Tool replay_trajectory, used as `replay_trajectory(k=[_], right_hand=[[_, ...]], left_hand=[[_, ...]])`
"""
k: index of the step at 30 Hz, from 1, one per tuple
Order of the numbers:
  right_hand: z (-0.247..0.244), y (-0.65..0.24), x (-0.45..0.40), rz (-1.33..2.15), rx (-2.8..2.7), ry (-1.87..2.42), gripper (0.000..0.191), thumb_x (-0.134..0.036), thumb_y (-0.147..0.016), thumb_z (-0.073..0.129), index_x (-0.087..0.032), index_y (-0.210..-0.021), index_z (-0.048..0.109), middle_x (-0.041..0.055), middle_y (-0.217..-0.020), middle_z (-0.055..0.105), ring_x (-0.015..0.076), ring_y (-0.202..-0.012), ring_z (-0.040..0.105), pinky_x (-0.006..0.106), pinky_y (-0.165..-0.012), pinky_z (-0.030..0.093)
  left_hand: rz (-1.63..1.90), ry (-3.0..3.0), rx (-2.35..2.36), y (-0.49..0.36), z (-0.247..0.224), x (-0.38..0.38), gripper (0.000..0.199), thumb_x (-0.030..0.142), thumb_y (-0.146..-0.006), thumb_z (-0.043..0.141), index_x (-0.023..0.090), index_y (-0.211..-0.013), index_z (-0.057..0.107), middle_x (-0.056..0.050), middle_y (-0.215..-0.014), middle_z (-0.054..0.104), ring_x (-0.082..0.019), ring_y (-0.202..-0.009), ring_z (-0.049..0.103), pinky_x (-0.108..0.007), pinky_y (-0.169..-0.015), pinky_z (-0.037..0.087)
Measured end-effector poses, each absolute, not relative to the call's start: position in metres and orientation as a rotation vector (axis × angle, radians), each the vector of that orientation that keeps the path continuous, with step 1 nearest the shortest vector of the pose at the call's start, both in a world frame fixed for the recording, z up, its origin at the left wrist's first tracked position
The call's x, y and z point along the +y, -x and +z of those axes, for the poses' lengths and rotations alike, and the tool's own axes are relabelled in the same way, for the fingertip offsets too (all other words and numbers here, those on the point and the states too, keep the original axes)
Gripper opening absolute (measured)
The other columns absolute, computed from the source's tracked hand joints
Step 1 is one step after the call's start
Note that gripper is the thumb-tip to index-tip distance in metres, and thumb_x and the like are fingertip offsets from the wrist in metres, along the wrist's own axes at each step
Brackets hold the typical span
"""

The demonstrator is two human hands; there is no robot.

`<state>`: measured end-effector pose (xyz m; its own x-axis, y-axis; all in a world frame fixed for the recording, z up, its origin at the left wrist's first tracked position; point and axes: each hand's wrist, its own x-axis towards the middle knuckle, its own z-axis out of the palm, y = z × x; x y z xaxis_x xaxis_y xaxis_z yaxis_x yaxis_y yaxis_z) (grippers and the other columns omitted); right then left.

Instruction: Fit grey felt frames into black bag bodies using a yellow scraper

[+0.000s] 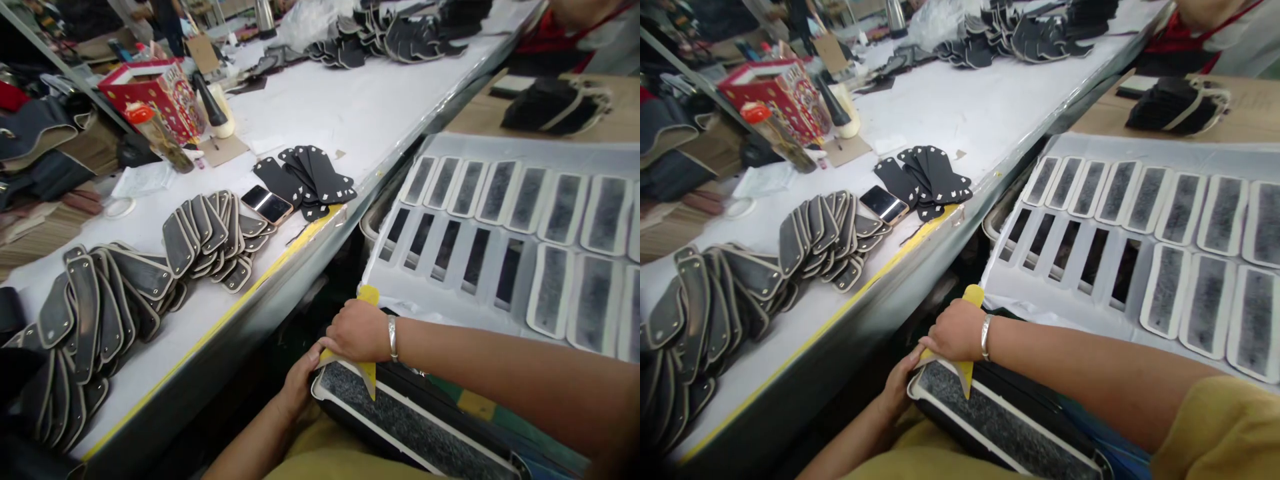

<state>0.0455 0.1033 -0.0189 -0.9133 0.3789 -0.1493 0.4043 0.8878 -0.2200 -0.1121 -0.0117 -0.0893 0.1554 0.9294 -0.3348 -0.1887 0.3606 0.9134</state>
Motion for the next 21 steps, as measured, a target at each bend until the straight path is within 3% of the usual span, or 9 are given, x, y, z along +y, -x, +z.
replay_trajectory(k=[3, 13, 17, 21], right_hand=[[-0.015, -0.054, 0.097, -0.435, 2.855, -0.759, 0.054, -0.042, -0.095, 0.026, -0.017, -0.070, 0.067, 0.0096, -0.067, 0.068, 0.0246, -0.064, 0.064, 0.031, -0.053, 0.033], [0.017, -0.064, 0.072, -0.404, 2.538, -1.177, 0.067, -0.052, -0.093, 0.020, -0.013, -0.076, 0.071, 0.0152, -0.073, 0.069, 0.0278, -0.072, 0.066, 0.031, -0.058, 0.042], [0.028, -0.094, 0.060, -0.337, 2.432, -1.414, 0.059, -0.046, -0.094, 0.023, -0.015, -0.076, 0.070, 0.0144, -0.076, 0.069, 0.0291, -0.075, 0.065, 0.035, -0.063, 0.044], [0.043, -0.143, 0.030, -0.404, 2.380, -1.657, 0.042, -0.033, -0.095, 0.027, -0.014, -0.098, 0.065, 0.0152, -0.084, 0.067, 0.0252, -0.076, 0.063, 0.035, -0.066, 0.046]], left_hand=[[0.850, -0.921, 0.955, 0.108, -0.070, 0.003, 0.042, 0.043, -0.086, 0.040, 0.014, -0.109, 0.061, -0.007, -0.110, 0.062, -0.028, -0.108, 0.051, -0.035, -0.094, 0.036], [0.731, -0.927, 0.776, 0.120, -0.064, 0.023, 0.042, 0.043, -0.088, 0.043, 0.016, -0.116, 0.060, -0.008, -0.115, 0.060, -0.026, -0.111, 0.049, -0.035, -0.099, 0.031], [0.629, -1.083, 0.804, 0.123, -0.058, 0.036, 0.038, 0.041, -0.086, 0.047, 0.017, -0.110, 0.064, -0.007, -0.107, 0.064, -0.024, -0.101, 0.054, -0.033, -0.093, 0.036], [0.554, -1.215, 0.840, 0.125, -0.046, 0.041, 0.034, 0.039, -0.083, 0.050, 0.016, -0.102, 0.067, -0.006, -0.097, 0.066, -0.023, -0.093, 0.056, -0.032, -0.087, 0.039]])
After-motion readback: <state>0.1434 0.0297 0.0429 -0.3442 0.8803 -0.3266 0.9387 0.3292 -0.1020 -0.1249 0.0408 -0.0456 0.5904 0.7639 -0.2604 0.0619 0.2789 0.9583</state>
